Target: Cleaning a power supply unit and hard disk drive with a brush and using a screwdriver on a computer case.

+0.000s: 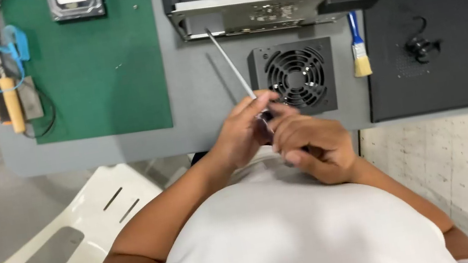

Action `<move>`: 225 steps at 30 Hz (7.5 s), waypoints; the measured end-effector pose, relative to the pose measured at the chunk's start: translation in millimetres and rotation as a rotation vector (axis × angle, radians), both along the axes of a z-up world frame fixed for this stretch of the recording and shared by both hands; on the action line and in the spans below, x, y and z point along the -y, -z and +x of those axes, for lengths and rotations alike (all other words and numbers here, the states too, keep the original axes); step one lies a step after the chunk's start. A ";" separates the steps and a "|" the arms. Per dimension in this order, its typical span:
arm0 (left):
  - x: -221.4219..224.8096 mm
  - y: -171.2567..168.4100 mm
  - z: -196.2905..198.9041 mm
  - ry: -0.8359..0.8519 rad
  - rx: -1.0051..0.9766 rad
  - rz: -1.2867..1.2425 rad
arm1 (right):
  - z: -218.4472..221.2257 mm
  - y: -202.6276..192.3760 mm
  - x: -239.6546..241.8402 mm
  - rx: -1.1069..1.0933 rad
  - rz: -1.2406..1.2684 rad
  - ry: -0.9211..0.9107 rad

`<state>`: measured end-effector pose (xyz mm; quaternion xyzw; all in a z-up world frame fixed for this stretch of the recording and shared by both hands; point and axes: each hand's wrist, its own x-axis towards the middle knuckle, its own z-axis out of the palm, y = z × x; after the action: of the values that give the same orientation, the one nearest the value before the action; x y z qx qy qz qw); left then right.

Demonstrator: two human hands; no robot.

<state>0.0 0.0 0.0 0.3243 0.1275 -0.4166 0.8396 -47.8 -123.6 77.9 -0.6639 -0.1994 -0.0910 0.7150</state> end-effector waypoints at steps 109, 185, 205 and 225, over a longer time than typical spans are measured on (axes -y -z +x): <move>-10.0 124.8 21.6 0.458 1.567 1.091 | 4.5 139.8 98.1 -0.065 -0.825 0.670; -16.6 120.1 20.4 0.547 1.516 1.151 | -5.9 130.6 90.1 -0.273 -0.463 0.481; -17.7 126.1 18.9 0.551 1.523 1.184 | 48.0 126.2 81.0 -0.110 -0.473 0.498; -20.1 132.3 15.4 0.589 1.549 1.210 | 69.6 76.4 16.1 -0.545 -0.469 0.019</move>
<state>15.4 20.1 -132.3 0.8917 -0.3456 -0.1485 0.2515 21.8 -139.6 1.5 -0.8116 -0.0108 0.1311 0.5692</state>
